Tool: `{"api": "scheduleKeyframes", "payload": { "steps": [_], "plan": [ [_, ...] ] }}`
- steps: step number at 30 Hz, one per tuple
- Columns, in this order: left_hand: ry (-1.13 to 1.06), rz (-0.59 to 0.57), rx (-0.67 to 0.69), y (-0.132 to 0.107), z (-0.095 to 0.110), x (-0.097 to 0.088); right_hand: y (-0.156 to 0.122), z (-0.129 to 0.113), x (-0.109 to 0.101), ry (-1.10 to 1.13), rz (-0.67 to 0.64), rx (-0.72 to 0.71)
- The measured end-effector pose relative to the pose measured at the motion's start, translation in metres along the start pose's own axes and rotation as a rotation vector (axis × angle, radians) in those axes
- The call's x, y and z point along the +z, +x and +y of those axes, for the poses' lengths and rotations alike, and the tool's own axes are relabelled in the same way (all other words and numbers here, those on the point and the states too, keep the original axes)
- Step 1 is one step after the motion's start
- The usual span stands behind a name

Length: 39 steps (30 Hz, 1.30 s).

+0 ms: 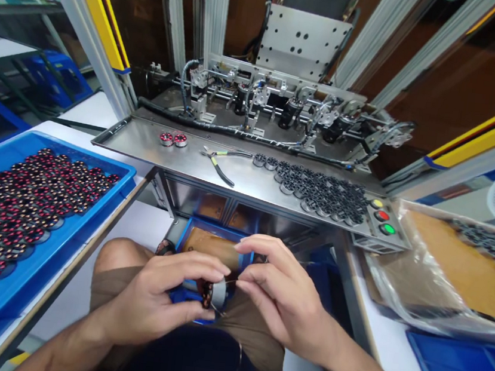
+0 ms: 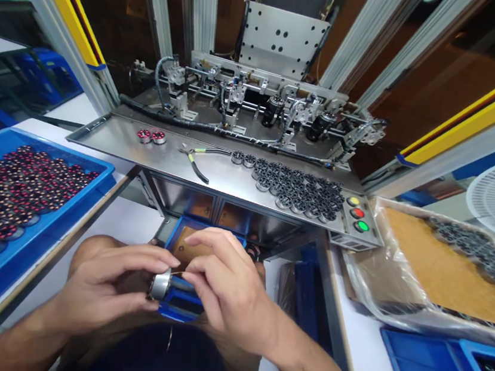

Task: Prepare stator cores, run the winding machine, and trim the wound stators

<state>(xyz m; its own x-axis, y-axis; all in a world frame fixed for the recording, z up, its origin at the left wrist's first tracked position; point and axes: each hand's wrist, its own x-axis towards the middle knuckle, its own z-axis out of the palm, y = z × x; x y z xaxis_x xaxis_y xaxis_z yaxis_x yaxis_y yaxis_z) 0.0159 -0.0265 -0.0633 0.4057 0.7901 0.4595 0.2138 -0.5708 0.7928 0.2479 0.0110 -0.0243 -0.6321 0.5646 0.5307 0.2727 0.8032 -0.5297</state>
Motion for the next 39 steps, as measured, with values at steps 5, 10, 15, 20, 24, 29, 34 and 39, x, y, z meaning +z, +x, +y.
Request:
{"api": "scheduleKeyframes", "payload": {
  "steps": [5, 10, 15, 20, 24, 29, 34, 39],
  "plan": [
    [0.032, 0.032, 0.059, -0.003, 0.000, 0.002, -0.008, -0.001, -0.012, 0.008, -0.020, 0.087],
    [0.234, 0.185, 0.073, -0.007, 0.001, 0.011, -0.001, -0.015, -0.013, 0.069, -0.010, 0.051],
    [0.320, 0.221, 0.101, -0.007, 0.004, 0.016, 0.008, -0.009, -0.004, 0.097, -0.048, 0.155],
    [0.359, 0.221, 0.095, -0.004, 0.008, 0.014, 0.009, 0.001, 0.000, 0.220, -0.165, 0.180],
    [0.423, 0.208, 0.102, -0.005, 0.008, 0.016, 0.009, -0.003, 0.001, 0.161, -0.178, 0.083],
    [0.462, 0.144, 0.125, -0.009, 0.005, 0.021, 0.015, -0.006, 0.002, 0.098, -0.169, -0.012],
    [0.320, 0.149, 0.086, -0.008, 0.004, 0.013, 0.013, 0.004, 0.001, 0.077, -0.154, 0.021],
    [0.143, 0.105, 0.088, -0.005, 0.003, 0.005, 0.005, 0.010, -0.003, 0.086, -0.166, 0.045]
  ]
}}
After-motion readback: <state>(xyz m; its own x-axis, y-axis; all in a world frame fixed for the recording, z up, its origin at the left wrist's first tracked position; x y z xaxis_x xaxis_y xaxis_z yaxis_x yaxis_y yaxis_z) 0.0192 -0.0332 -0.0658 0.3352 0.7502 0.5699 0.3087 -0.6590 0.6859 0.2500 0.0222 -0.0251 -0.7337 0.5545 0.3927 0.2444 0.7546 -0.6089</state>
